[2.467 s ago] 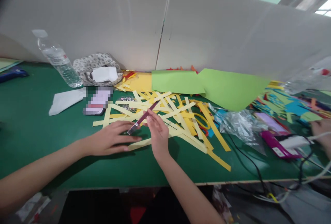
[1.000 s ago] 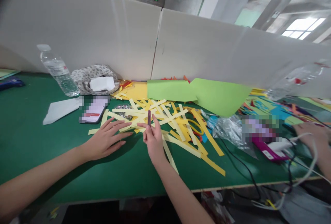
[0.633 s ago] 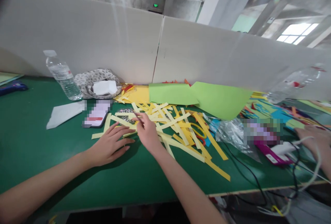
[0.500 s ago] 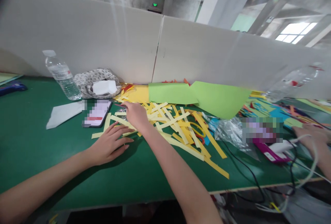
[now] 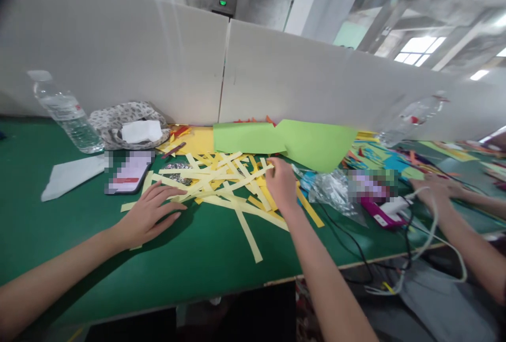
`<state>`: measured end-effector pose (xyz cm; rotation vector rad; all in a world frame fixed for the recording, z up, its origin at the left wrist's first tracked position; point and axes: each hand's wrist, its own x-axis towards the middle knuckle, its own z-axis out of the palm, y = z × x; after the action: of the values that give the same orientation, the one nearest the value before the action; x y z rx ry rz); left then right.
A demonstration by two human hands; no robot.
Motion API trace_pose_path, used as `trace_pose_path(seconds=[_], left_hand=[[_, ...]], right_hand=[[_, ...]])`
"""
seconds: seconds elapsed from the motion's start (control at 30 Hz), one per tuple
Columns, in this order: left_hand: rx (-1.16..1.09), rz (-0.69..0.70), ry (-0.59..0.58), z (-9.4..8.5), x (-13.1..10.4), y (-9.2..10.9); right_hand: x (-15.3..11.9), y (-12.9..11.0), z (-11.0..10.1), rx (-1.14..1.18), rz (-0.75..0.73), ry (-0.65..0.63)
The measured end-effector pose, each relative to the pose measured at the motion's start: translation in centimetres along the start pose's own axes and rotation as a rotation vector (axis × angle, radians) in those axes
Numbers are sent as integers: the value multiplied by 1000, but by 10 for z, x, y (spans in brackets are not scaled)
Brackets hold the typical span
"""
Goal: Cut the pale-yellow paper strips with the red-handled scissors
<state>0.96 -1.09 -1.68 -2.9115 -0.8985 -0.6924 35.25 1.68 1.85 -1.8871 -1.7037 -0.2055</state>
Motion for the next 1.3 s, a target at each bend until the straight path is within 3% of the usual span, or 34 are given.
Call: trace_pose_path(seconds=[0.07, 0.17, 0.33, 0.47, 0.63, 0.87, 1.0, 1.3], left_hand=[[5, -5, 3, 2, 1, -1], [7, -9, 2, 5, 2, -2], [10, -31, 12, 5, 3, -2], [3, -20, 24, 2, 2, -1], [-10, -8, 27, 1, 2, 0], [-21, -13, 28, 0, 1, 0], [-19, -31, 14, -5, 1, 3], [-26, -12, 5, 0, 2, 1]], right_hand=[[-1, 35, -10, -94, 103, 11], [1, 68, -10, -186, 212, -86], [6, 81, 4, -246, 269, -122], [17, 73, 3, -265, 301, -8], [37, 40, 5, -196, 199, 100], [44, -14, 52, -108, 41, -16], [38, -18, 61, -124, 12, -131], [25, -7, 41, -227, -34, -184]])
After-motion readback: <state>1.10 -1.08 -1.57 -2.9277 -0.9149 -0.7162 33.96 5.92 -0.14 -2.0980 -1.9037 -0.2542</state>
